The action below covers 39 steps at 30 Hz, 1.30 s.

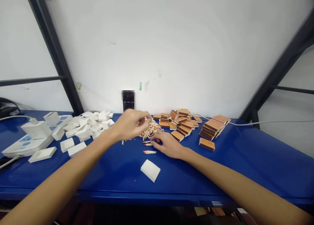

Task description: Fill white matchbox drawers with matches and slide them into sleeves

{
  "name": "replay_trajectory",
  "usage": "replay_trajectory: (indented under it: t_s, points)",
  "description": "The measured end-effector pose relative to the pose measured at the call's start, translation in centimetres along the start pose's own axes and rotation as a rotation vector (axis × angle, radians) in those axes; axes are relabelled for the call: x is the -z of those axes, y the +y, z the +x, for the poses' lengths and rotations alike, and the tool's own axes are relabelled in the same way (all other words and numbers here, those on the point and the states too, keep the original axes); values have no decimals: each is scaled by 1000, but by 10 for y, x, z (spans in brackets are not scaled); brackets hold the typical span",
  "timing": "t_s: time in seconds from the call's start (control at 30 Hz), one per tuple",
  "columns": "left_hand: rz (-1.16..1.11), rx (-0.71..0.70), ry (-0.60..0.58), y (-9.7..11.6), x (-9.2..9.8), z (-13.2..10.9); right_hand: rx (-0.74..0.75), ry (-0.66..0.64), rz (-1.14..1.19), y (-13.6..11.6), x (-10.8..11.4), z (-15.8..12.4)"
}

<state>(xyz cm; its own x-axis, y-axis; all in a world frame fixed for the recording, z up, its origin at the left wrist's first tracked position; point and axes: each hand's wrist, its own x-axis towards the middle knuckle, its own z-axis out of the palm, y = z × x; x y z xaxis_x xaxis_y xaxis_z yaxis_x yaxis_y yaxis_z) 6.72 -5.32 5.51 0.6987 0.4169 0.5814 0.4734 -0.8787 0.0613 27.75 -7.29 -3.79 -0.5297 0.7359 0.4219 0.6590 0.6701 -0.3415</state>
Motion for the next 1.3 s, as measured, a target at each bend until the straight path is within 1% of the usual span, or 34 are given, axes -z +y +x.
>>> replay_trajectory:
  t_s: [0.1,0.17,0.23,0.33,0.4,0.53,0.67,0.93,1.13,1.3]
  points:
    - [30,2,-181,-8,-22,-1,-4,-5,21,0,0,-1]
    - [61,31,-221,-15,-35,-10,-10,-7,23,1,0,-1]
    - [44,92,-225,-20,-42,-23,-19,0,16,2,0,-2]
    - [-9,134,-260,-23,-43,-38,-23,25,18,3,1,-5]
    - [-44,156,-271,-22,-43,-41,-7,20,25,4,3,-6]
    - [-72,177,-259,-22,-48,-38,23,-24,16,4,4,-9]
    - [-86,176,-287,-26,-53,-38,22,-30,12,3,4,-9]
    - [-123,187,-317,-22,-51,-40,10,-29,2,0,5,-9]
    - [-116,195,-331,-21,-50,-39,29,3,-9,1,4,-9]
    - [-113,194,-339,-19,-49,-39,10,-44,7,-1,6,-8]
